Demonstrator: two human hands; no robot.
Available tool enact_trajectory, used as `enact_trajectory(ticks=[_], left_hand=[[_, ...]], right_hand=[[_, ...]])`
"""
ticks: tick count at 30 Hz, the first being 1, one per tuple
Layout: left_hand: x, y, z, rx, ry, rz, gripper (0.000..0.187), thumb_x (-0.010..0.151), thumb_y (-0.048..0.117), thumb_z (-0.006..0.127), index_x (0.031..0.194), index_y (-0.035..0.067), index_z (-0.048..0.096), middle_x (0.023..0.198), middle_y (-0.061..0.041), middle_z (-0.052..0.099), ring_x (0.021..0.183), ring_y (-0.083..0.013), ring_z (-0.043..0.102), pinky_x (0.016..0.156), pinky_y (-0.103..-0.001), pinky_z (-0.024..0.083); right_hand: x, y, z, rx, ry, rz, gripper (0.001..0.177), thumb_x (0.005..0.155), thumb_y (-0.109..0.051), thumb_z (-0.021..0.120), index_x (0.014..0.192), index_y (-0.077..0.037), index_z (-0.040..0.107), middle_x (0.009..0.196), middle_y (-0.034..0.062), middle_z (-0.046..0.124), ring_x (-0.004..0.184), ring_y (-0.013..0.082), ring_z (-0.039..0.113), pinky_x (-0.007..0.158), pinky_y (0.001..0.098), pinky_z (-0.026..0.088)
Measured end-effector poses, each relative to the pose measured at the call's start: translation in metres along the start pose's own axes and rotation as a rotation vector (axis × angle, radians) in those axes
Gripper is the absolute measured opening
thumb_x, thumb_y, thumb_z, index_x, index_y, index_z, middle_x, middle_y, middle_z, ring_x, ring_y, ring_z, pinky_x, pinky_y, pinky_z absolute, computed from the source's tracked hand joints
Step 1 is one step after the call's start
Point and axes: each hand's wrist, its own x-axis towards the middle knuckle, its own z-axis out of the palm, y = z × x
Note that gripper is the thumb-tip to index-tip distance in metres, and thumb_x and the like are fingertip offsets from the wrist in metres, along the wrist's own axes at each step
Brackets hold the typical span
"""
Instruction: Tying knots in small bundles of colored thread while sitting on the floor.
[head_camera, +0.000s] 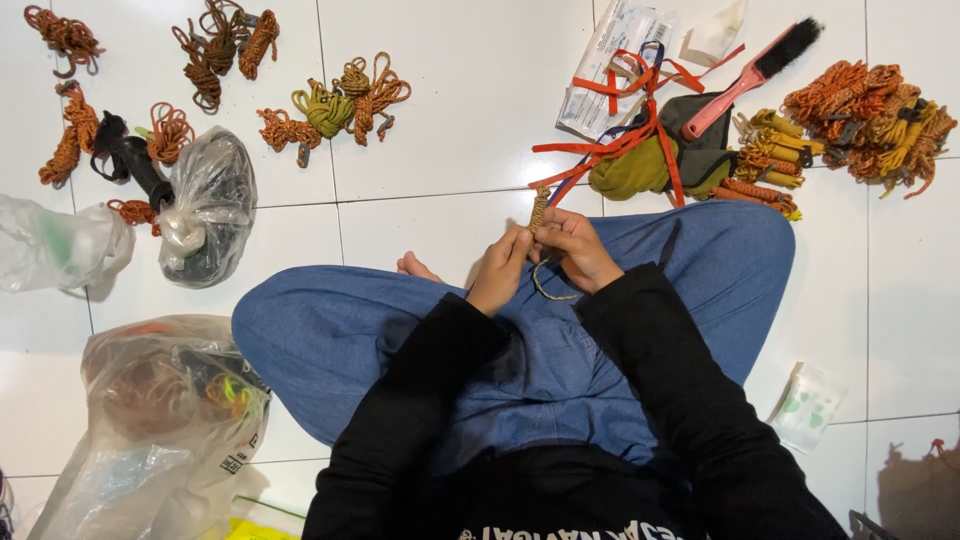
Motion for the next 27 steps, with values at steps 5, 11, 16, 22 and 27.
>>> enact_trajectory(ticks=[5, 11, 16, 22, 27], left_hand=[[0.003, -0.007, -0.001, -0.172, 0.001, -0.073, 0.043, 0.118, 0.033, 0.038, 0.094, 0.007, 0.062, 0.076, -0.001, 0.054, 0.079, -0.0152, 0.055, 0.086, -0.032, 0.049], [0.005, 0.001, -0.003, -0.377, -0.029, -0.166, 0.042, 0.116, 0.036, 0.042, 0.094, 0.006, 0.061, 0.069, 0.001, 0.048, 0.066, -0.0121, 0.054, 0.070, -0.027, 0.048], [0.004, 0.010, 0.000, -0.387, -0.065, -0.212, 0.044, 0.116, 0.033, 0.041, 0.090, 0.006, 0.064, 0.063, -0.006, 0.057, 0.056, -0.0158, 0.061, 0.061, -0.028, 0.052], [-0.008, 0.029, 0.010, -0.444, -0.054, -0.230, 0.031, 0.109, 0.007, 0.046, 0.129, -0.014, 0.055, 0.110, -0.015, 0.061, 0.101, -0.0223, 0.061, 0.102, -0.040, 0.049], [-0.015, 0.056, 0.006, 0.138, -0.007, -0.100, 0.041, 0.111, 0.006, 0.034, 0.150, -0.004, 0.041, 0.146, -0.031, 0.044, 0.140, -0.0503, 0.044, 0.117, -0.063, 0.037]], right_hand=[[0.000, 0.005, -0.003, -0.029, 0.011, 0.010, 0.019, 0.090, -0.009, 0.075, 0.106, 0.000, 0.071, 0.085, 0.0020, 0.076, 0.076, 0.0104, 0.074, 0.071, 0.0203, 0.056], [0.001, 0.001, 0.000, -0.031, 0.012, 0.034, 0.017, 0.094, -0.015, 0.073, 0.105, -0.001, 0.073, 0.066, -0.0002, 0.067, 0.058, 0.0048, 0.064, 0.056, 0.0148, 0.047], [0.004, 0.003, -0.011, 0.044, 0.020, 0.030, 0.017, 0.092, -0.015, 0.074, 0.102, -0.001, 0.071, 0.058, 0.0059, 0.062, 0.047, 0.0129, 0.060, 0.049, 0.0231, 0.049], [0.002, -0.010, -0.005, 0.118, 0.064, 0.002, 0.012, 0.090, -0.010, 0.077, 0.092, -0.005, 0.066, 0.057, -0.0028, 0.052, 0.052, 0.0125, 0.059, 0.046, 0.0199, 0.046], [-0.001, -0.013, 0.004, 0.032, 0.102, -0.042, 0.014, 0.086, -0.005, 0.080, 0.088, -0.010, 0.066, 0.071, -0.0078, 0.066, 0.058, 0.0019, 0.058, 0.056, 0.0122, 0.042]])
